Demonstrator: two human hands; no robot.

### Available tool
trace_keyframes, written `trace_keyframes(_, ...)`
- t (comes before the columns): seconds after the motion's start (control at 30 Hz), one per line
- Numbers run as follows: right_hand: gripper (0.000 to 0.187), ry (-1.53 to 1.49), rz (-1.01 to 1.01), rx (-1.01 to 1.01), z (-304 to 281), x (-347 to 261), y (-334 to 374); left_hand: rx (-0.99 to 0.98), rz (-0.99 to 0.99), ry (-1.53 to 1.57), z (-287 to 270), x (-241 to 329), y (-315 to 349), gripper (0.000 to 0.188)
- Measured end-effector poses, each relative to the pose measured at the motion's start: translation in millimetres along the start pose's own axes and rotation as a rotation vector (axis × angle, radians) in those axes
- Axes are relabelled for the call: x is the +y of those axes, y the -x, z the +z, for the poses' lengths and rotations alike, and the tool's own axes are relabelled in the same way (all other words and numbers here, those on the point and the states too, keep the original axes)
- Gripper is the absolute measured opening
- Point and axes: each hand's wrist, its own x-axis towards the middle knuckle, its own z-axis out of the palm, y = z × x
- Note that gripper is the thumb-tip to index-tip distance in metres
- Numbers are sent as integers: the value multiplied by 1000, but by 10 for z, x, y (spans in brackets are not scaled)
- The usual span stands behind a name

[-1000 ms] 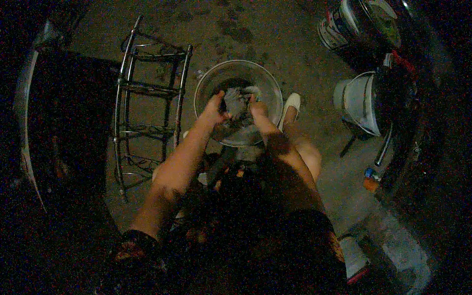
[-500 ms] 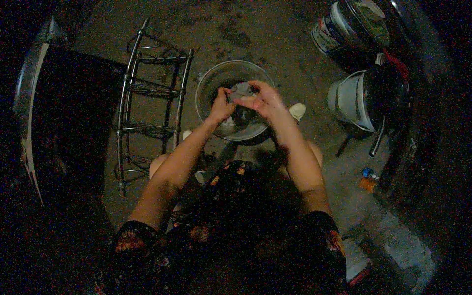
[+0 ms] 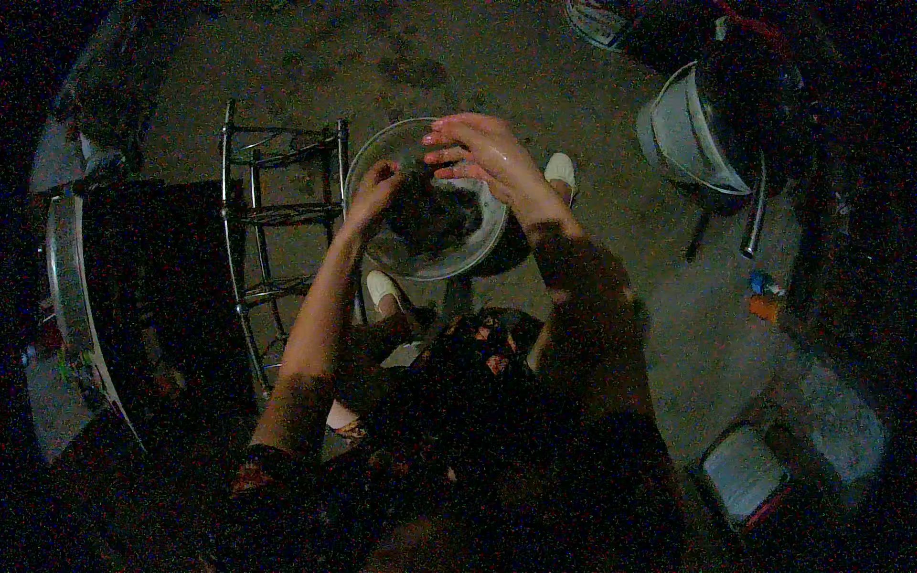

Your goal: The person cleans a small metal frame by hand using a cloth, first wiping the exterior bars and then rinsing and wringing the cloth in a bucket of water before continuing to wipe the frame's surfaces.

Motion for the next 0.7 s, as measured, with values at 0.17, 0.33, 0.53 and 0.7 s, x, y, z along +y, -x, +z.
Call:
trace_keyframes(0.17, 26, 130, 76, 31, -5, -27, -92, -9, 106, -408, 865, -1099, -818, 41)
trace_keyframes(0.33, 23, 118, -47, 78, -47, 98, -160, -236, 270, -623, 1410, -1341, -806, 38)
trace_keyframes(0.53, 20, 322, 0, 59, -97, 252, -341, -411, 432, -848, 1041, -1323, -694, 36)
trace_keyframes(0.7, 32, 570, -102, -34, -150, 768, -433, -695, 14, -759, 295, 58, -110, 32)
